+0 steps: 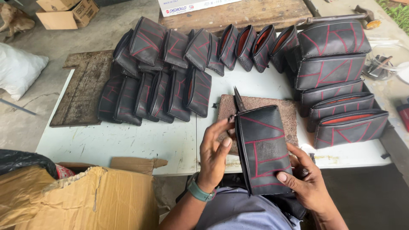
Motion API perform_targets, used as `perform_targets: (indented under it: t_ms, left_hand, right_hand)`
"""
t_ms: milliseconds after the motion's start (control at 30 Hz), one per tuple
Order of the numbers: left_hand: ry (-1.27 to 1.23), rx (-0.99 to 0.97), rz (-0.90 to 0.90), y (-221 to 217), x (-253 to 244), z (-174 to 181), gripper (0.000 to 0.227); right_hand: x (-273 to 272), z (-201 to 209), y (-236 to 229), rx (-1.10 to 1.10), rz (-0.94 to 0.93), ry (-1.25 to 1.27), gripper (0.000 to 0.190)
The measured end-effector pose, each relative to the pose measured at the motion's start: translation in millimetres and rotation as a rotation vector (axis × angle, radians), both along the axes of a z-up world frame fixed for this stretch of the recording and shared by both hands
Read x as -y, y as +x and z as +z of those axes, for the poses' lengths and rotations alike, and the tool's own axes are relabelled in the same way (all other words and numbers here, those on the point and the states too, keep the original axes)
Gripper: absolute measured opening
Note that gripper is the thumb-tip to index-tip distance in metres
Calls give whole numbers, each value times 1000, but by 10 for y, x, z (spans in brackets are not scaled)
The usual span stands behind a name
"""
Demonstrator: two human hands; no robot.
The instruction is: The person uses shears to trim excess material from the edges of a black pouch with red stitching, then uses a lighter to seal the cut edges. The person repeats this process on multiple pouches, stacking the finished items on the table.
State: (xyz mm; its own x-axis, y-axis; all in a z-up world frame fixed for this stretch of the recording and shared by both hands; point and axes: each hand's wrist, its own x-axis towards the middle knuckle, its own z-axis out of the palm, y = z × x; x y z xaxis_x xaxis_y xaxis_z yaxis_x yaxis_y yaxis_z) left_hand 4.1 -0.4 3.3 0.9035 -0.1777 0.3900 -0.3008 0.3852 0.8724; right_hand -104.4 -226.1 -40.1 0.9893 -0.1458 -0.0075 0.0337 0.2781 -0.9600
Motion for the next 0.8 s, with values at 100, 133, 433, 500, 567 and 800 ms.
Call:
perform_targets:
  t_ms: [100, 133, 433, 500, 567, 800]
  left_hand:
    - [-41, -70, -113, 80, 13, 89, 59]
    - [-28, -91, -136, 92, 19, 108, 62]
    - [41, -147, -304, 84, 33, 15, 47]
    - [22, -184, -337, 126, 22, -39, 44]
    - [20, -208, -368, 161, 29, -82, 42]
    - [108, -175, -532, 205, 38, 25, 54]
  right_hand:
    - [25, -99, -5, -34, -34, -57, 77]
    - [34, -123, 3, -40, -24, -62, 77]
    - [125, -184, -59, 8, 8, -97, 76]
    - [167, -164, -115, 42, -12, -157, 73]
    - [219, -110, -208, -51, -48, -233, 71]
    - [433, 134, -425, -71, 4, -321, 69]
